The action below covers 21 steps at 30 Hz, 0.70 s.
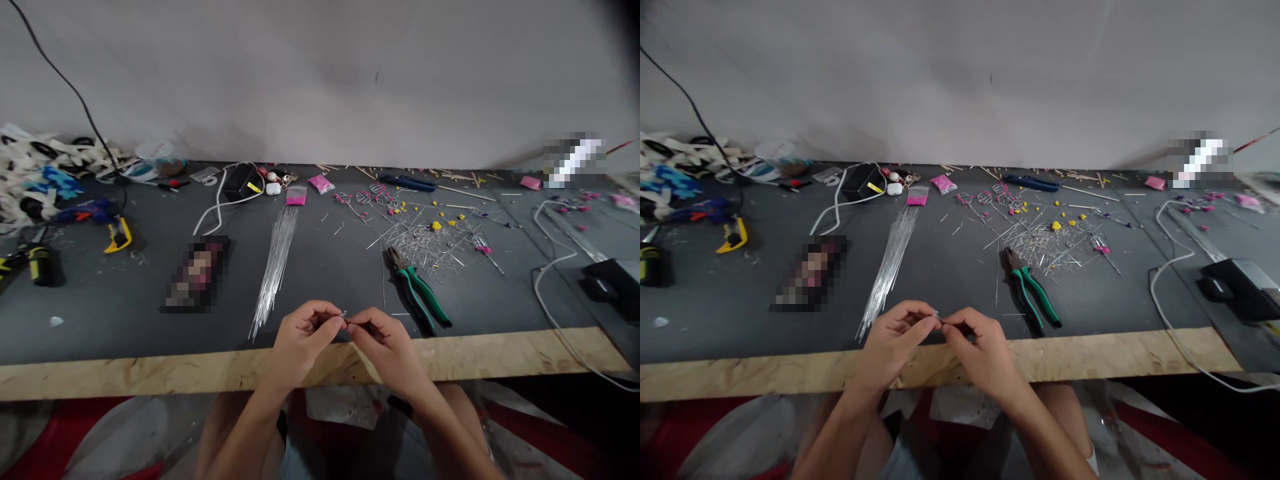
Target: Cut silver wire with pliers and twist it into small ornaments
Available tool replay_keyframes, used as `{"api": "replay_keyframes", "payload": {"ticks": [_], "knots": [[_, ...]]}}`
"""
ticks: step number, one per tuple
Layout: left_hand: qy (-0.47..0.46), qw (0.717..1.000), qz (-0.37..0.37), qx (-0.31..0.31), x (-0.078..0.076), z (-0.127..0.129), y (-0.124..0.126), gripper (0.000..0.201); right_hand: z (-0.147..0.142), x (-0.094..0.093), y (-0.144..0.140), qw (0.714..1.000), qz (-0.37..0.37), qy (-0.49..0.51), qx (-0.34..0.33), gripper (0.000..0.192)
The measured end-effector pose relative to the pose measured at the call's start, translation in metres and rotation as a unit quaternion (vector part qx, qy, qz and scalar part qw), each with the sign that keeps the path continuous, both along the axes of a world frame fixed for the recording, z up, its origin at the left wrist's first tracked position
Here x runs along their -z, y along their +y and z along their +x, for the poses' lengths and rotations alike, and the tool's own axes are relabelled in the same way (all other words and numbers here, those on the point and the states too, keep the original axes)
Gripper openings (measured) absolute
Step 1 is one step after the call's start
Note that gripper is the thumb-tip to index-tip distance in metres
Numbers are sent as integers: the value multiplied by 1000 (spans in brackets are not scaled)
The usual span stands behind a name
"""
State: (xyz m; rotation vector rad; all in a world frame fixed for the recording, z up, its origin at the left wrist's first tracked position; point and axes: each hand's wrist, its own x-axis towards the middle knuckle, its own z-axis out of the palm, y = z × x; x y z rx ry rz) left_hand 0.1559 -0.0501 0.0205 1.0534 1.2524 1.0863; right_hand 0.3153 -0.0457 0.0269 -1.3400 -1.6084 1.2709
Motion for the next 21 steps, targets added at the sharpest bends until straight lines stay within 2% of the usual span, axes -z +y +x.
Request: {"api": "replay_keyframes", "payload": {"ticks": [6, 16, 21], "knots": [[49, 999, 21, 4, 0, -3, 0, 16, 0, -2, 0, 1000, 7, -8, -4, 13], [32, 998, 57, 13, 1, -2, 0, 13, 1, -4, -1, 1000, 21, -16, -5, 12], [45, 997, 56, 23, -5, -1, 1, 13, 0, -6, 0, 1000, 19, -13, -9, 12]]}}
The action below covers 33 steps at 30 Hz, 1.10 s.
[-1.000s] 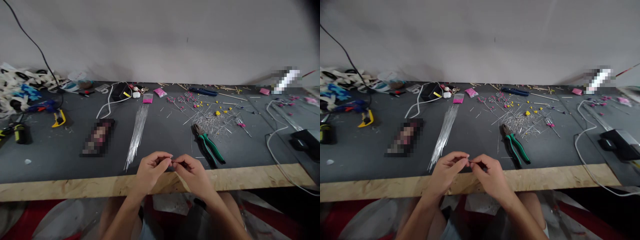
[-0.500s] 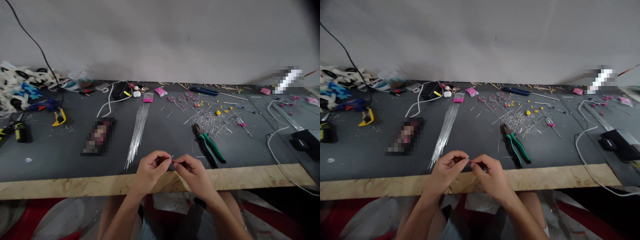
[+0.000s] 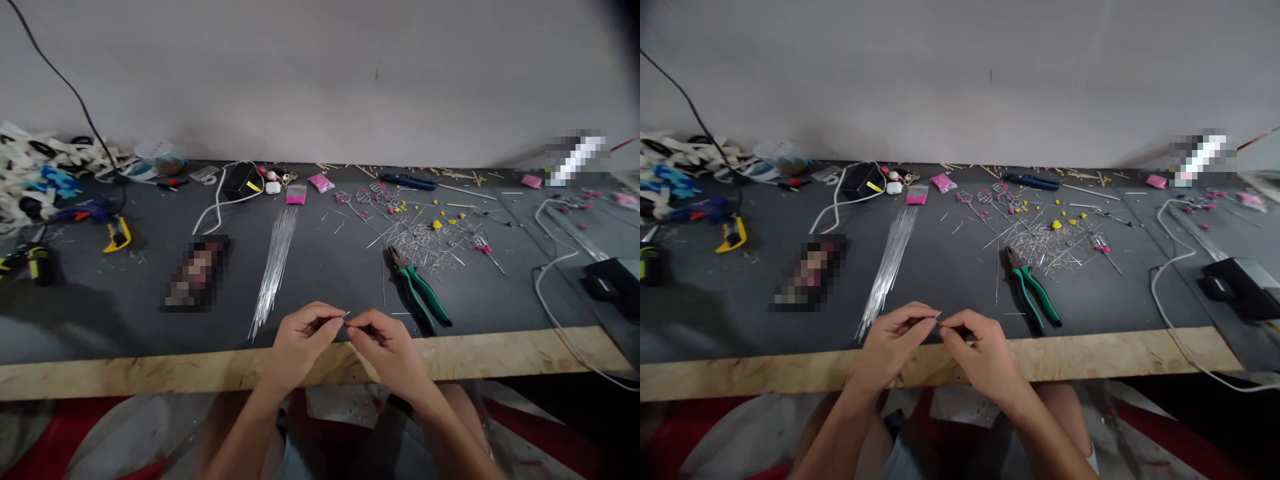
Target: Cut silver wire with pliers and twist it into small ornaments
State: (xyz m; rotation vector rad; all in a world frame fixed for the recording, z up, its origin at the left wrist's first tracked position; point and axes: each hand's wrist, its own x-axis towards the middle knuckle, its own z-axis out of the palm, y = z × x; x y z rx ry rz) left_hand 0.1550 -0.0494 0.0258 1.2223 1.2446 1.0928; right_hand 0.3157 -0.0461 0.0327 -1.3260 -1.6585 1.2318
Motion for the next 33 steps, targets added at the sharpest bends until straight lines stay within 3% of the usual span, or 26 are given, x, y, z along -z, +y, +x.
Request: {"api": "replay_keyframes", "payload": {"ticks": [8, 25, 33], "knots": [[-45, 997, -65, -12, 1, 2, -1, 19, -1, -1, 0, 1000, -20, 4, 3, 12], [41, 999, 4, -10, -1, 0, -1, 14, -4, -2, 1, 1000, -15, 15, 2, 14], [9, 1000, 10, -12, 4, 1, -1, 9, -4, -4, 0, 1000, -5, 11, -2, 13]]}}
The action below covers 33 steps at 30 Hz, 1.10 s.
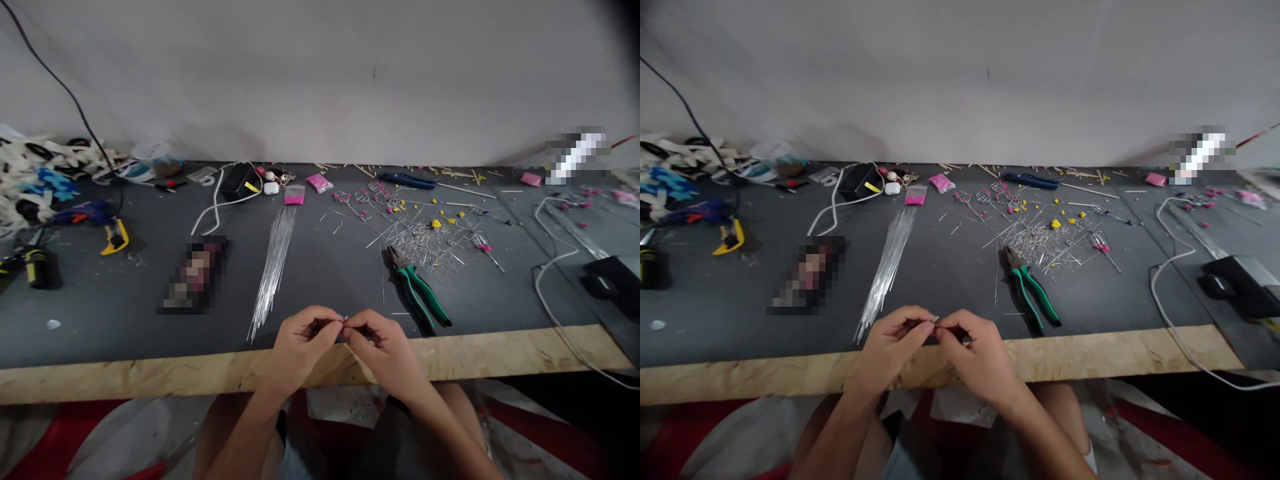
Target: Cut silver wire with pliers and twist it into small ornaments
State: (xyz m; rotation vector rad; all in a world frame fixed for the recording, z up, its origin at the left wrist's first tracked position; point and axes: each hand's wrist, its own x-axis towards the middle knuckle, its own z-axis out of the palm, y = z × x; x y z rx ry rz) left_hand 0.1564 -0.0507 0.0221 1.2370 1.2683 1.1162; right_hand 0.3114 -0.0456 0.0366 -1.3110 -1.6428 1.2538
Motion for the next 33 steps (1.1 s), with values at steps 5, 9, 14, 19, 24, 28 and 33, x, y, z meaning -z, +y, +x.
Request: {"api": "replay_keyframes", "payload": {"ticks": [5, 9, 14, 19, 24, 28, 33], "knots": [[-53, 998, -31, -1, 4, -1, -1, 11, 1, 1, 0, 1000, -2, 2, -2, 12], [-93, 994, -56, 8, 5, 0, -2, 12, 3, -1, 0, 1000, 13, 1, -17, 11], [-83, 995, -62, 3, 7, 1, -3, 15, 4, -3, -1, 1000, 21, -11, -19, 11], [-72, 996, -45, 1, 10, 0, -2, 13, 5, -2, -1, 999, 21, -19, -16, 11], [-62, 997, -49, -5, 10, -1, -3, 12, 5, 0, -1, 1000, 23, -13, -8, 10], [-50, 998, -50, -6, 8, -1, -4, 16, 5, 0, -2, 1000, 7, -6, -8, 10], [-39, 999, -25, 1, 3, 1, -2, 14, 5, 0, -2, 1000, 17, 1, -2, 10]]}}
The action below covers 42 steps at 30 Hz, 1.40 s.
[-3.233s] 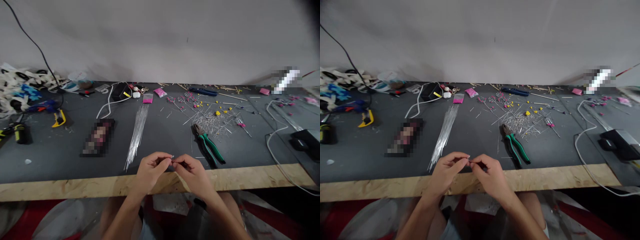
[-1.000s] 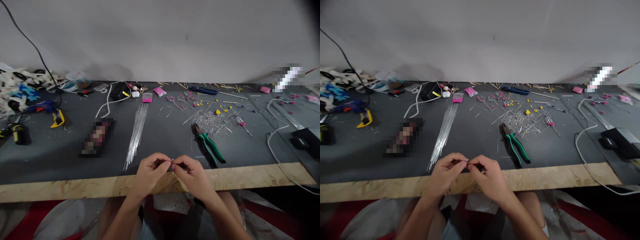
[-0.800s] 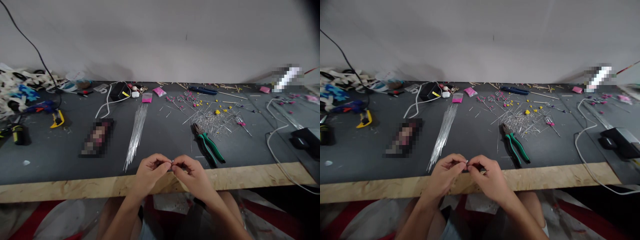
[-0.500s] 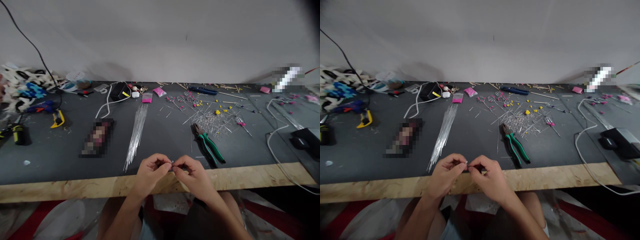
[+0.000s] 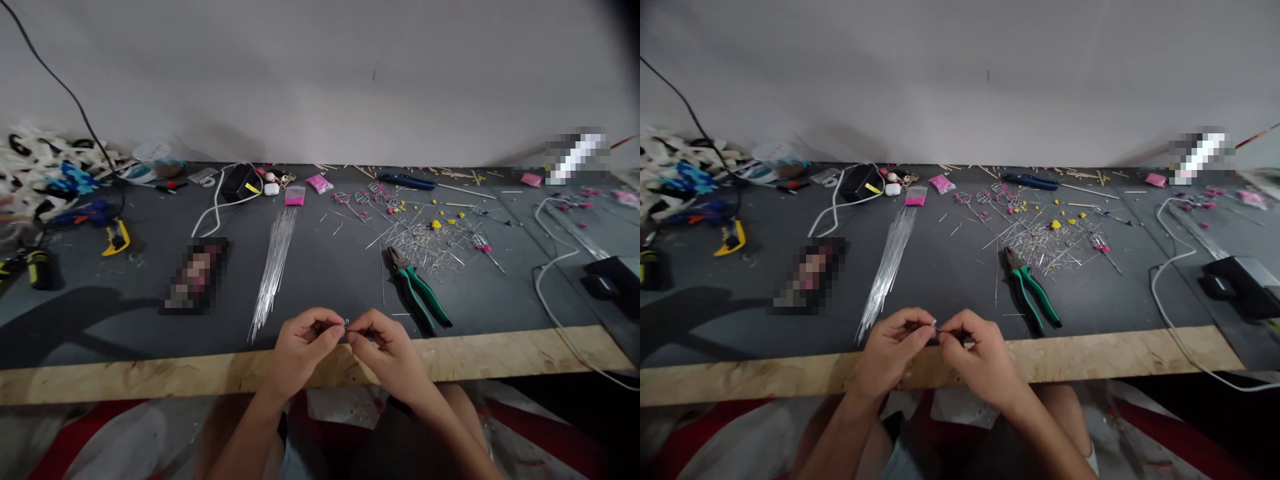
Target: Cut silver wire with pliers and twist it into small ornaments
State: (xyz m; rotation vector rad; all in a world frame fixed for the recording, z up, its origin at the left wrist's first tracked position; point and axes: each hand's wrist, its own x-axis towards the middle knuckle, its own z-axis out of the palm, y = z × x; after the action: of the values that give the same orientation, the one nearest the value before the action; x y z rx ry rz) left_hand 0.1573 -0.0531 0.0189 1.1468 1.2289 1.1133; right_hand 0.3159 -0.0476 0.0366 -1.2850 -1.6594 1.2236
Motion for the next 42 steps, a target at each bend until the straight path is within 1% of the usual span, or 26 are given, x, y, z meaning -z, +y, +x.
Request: {"api": "replay_keyframes", "payload": {"ticks": [4, 7, 9, 13, 17, 20, 22, 24, 25, 26, 28, 29, 30, 32, 33, 34, 36, 38, 42], "knots": [[11, 1000, 15, 3, -1, 1, 0, 11, 0, 0, 0, 1000, -7, -6, -4, 10], [7, 1000, 11, 8, 1, 0, 0, 11, 1, -1, -1, 1000, -8, -6, -9, 11], [-11, 1000, -1, 9, 2, -1, -1, 11, 1, -1, -1, 1000, -1, -4, -14, 11], [-78, 996, -30, 11, 3, -2, -1, 7, 3, -1, 0, 999, 18, -5, -30, 11], [-130, 989, -55, 48, 2, -3, 1, 5, 9, 0, 6, 997, 37, -3, -72, 13], [-144, 983, -75, 85, 3, -2, 1, 6, 18, 0, 14, 992, 56, 7, -116, 11], [-142, 979, -88, 115, 5, -1, 0, 6, 23, 1, 18, 990, 63, 12, -126, 8], [-123, 979, -85, 139, 5, 1, -1, 6, 26, 3, 21, 991, 64, 15, -116, 5], [-101, 982, -70, 143, 4, 2, -2, 7, 26, 5, 22, 993, 55, 21, -99, 3], [-68, 987, -45, 142, 2, 3, -3, 9, 25, 7, 22, 996, 35, 35, -75, 8], [18, 991, 31, 129, -1, 5, -5, 11, 20, 11, 21, 995, -37, 89, -17, 27], [63, 988, 75, 120, -3, 7, -5, 12, 17, 13, 21, 989, -84, 124, 3, 32], [102, 981, 118, 113, -4, 8, -6, 12, 15, 14, 20, 980, -128, 152, 8, 31], [162, 963, 188, 107, -5, 11, -7, 12, 11, 13, 19, 964, -198, 175, -4, 15], [184, 954, 213, 107, -4, 12, -7, 13, 10, 12, 18, 958, -224, 179, -9, 9], [203, 945, 233, 106, -3, 13, -7, 14, 10, 10, 18, 952, -242, 185, -9, 9], [233, 931, 261, 101, 0, 14, -6, 15, 10, 7, 17, 943, -259, 208, 2, 11], [264, 917, 283, 95, 3, 14, -5, 15, 11, 5, 17, 939, -257, 226, 13, 11], [330, 891, 296, 101, 7, 14, -4, 15, 13, 7, 16, 955, -230, 189, 17, 14]]}}
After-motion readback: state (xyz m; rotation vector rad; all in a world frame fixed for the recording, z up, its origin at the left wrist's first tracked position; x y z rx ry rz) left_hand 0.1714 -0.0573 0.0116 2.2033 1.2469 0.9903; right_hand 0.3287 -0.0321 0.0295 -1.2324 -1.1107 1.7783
